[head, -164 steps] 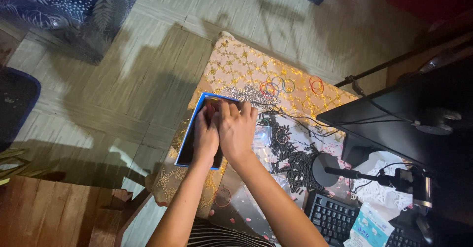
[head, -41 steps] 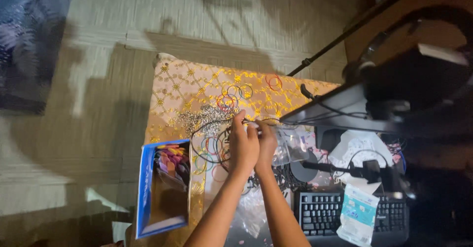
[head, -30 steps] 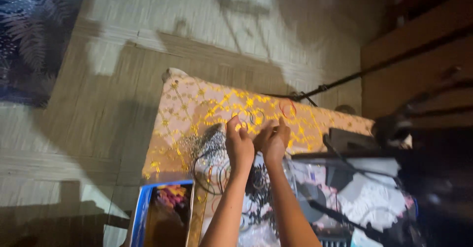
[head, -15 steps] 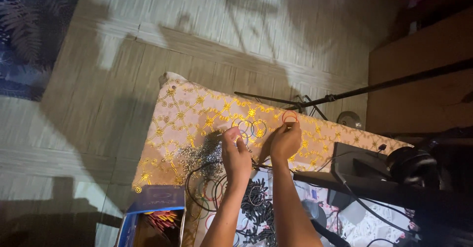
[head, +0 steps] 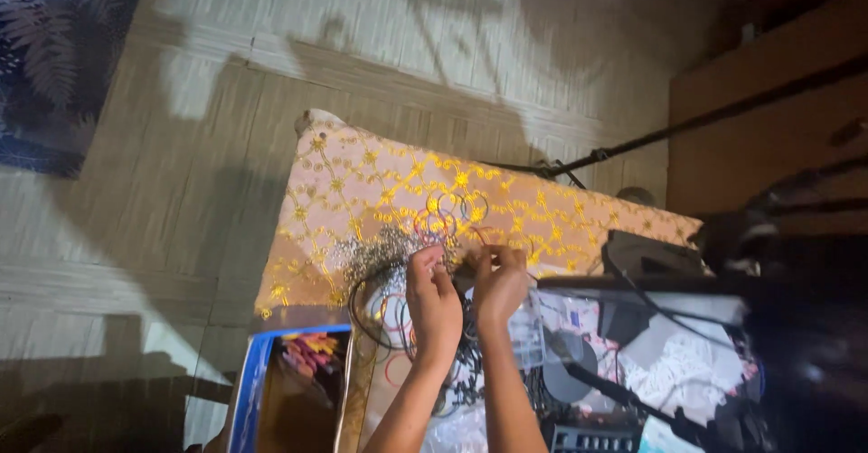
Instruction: Organizing small items, craft supplies, and headbands on a table and wall.
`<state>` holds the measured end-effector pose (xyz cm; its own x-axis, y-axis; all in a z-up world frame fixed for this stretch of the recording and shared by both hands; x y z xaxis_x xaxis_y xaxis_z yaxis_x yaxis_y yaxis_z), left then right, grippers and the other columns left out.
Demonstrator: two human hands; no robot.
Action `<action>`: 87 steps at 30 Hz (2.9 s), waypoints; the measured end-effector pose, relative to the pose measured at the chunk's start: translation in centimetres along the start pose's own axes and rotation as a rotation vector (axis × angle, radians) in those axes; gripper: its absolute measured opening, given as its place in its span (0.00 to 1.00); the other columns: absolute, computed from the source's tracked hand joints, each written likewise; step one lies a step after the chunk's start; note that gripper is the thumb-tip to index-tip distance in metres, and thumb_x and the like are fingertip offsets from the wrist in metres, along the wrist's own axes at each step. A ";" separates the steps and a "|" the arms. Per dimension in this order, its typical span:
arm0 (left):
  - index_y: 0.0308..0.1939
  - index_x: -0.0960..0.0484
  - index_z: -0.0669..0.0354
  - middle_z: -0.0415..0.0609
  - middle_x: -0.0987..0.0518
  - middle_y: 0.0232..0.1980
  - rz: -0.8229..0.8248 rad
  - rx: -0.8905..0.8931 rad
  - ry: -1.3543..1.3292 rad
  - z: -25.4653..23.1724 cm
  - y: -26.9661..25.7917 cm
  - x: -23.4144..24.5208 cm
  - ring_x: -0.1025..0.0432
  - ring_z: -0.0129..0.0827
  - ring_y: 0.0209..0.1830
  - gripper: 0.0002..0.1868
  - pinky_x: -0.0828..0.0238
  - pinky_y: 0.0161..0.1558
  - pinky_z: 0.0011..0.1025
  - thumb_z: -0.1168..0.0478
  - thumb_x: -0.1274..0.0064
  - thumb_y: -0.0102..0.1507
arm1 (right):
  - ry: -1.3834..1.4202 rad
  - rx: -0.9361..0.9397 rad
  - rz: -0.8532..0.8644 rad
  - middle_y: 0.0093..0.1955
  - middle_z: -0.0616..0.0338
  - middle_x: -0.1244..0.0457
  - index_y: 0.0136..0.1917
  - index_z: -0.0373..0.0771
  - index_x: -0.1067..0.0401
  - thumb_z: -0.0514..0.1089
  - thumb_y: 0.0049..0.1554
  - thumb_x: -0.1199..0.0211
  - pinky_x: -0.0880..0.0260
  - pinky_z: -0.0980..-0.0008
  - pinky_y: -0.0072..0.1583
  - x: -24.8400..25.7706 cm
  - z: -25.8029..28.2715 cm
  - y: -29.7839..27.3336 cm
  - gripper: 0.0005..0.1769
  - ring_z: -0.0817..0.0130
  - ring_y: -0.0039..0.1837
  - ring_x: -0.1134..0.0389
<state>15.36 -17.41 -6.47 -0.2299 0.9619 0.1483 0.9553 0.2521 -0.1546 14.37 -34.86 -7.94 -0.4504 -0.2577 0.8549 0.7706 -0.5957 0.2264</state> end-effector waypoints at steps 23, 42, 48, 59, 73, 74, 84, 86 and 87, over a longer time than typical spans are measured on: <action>0.37 0.19 0.65 0.47 0.16 0.35 0.447 0.348 -0.177 12.5 -17.2 12.0 0.22 0.30 0.38 0.17 0.27 0.45 0.29 0.55 0.52 0.71 | 0.945 -0.820 0.510 0.38 0.63 0.33 0.48 0.38 0.24 0.41 0.58 0.35 0.43 0.74 0.34 5.4 -6.5 -27.4 0.05 0.78 0.33 0.40; 0.44 0.21 0.61 0.54 0.15 0.40 0.140 0.015 0.256 7.4 -19.4 21.6 0.19 0.49 0.42 0.12 0.25 0.45 0.39 0.57 0.55 0.70 | 0.181 0.796 0.628 0.44 0.52 0.38 0.45 0.39 0.32 0.36 0.49 0.36 0.29 0.55 0.43 5.5 4.4 -33.9 0.10 0.52 0.47 0.31; 0.45 0.19 0.63 0.49 0.13 0.44 0.132 0.021 0.032 8.5 -19.4 21.7 0.19 0.36 0.45 0.12 0.25 0.49 0.33 0.59 0.57 0.71 | 0.400 0.622 0.603 0.43 0.52 0.35 0.46 0.39 0.28 0.37 0.52 0.34 0.31 0.59 0.42 9.1 4.9 -31.3 0.08 0.53 0.43 0.32; 0.50 0.19 0.68 0.51 0.17 0.48 0.491 0.465 -0.668 7.3 -21.6 13.9 0.22 0.35 0.49 0.19 0.26 0.56 0.34 0.53 0.57 0.72 | 0.977 -0.348 0.830 0.33 0.66 0.38 0.45 0.35 0.25 0.41 0.59 0.33 0.44 0.79 0.35 10.1 -2.1 -24.6 0.07 0.82 0.33 0.42; 0.47 0.19 0.66 0.49 0.15 0.40 0.403 0.407 -0.475 8.7 -19.7 12.6 0.20 0.28 0.43 0.09 0.25 0.52 0.25 0.63 0.45 0.66 | 0.601 0.009 0.483 0.37 0.62 0.31 0.44 0.34 0.24 0.41 0.57 0.32 0.34 0.75 0.40 11.9 -1.5 -21.2 0.07 0.77 0.37 0.35; 0.45 0.19 0.67 0.49 0.15 0.40 0.389 0.366 -0.439 7.8 -19.2 13.1 0.20 0.28 0.42 0.08 0.24 0.50 0.25 0.64 0.44 0.66 | 0.728 -0.145 0.599 0.37 0.63 0.32 0.44 0.33 0.23 0.43 0.57 0.32 0.37 0.75 0.39 10.6 -2.1 -21.5 0.09 0.77 0.36 0.37; 0.34 0.17 0.62 0.51 0.15 0.32 0.225 0.021 0.287 0.8 -17.1 16.7 0.18 0.38 0.32 0.07 0.26 0.36 0.34 0.62 0.37 0.58 | 0.039 0.249 0.420 0.45 0.50 0.31 0.41 0.40 0.22 0.43 0.49 0.30 0.29 0.52 0.46 8.7 -0.6 -23.3 0.07 0.46 0.44 0.29; 0.33 0.19 0.62 0.52 0.16 0.31 0.226 -0.092 0.368 -0.5 -17.2 16.7 0.21 0.44 0.33 0.07 0.28 0.37 0.39 0.63 0.37 0.57 | 0.043 0.270 0.403 0.45 0.50 0.31 0.41 0.40 0.23 0.42 0.50 0.31 0.29 0.51 0.46 7.9 -1.2 -23.7 0.06 0.46 0.44 0.29; 0.32 0.20 0.61 0.54 0.17 0.30 0.223 -0.206 0.448 -1.5 -17.4 16.5 0.23 0.51 0.34 0.08 0.30 0.38 0.44 0.63 0.36 0.57 | 0.046 0.294 0.386 0.44 0.50 0.32 0.41 0.39 0.24 0.41 0.51 0.32 0.30 0.51 0.47 7.5 -1.4 -23.9 0.05 0.46 0.45 0.29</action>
<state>-4.82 -6.04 0.10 0.0418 0.8386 0.5431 0.9989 -0.0225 -0.0421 -8.05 -23.65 -7.59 -0.1207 -0.4552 0.8822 0.9772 -0.2110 0.0248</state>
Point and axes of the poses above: each hand's wrist, its own y-axis towards the middle knuckle, its own x-axis out of the back of the hand, z = x × y, the point moved 8 cm from there along y, towards the middle knuckle
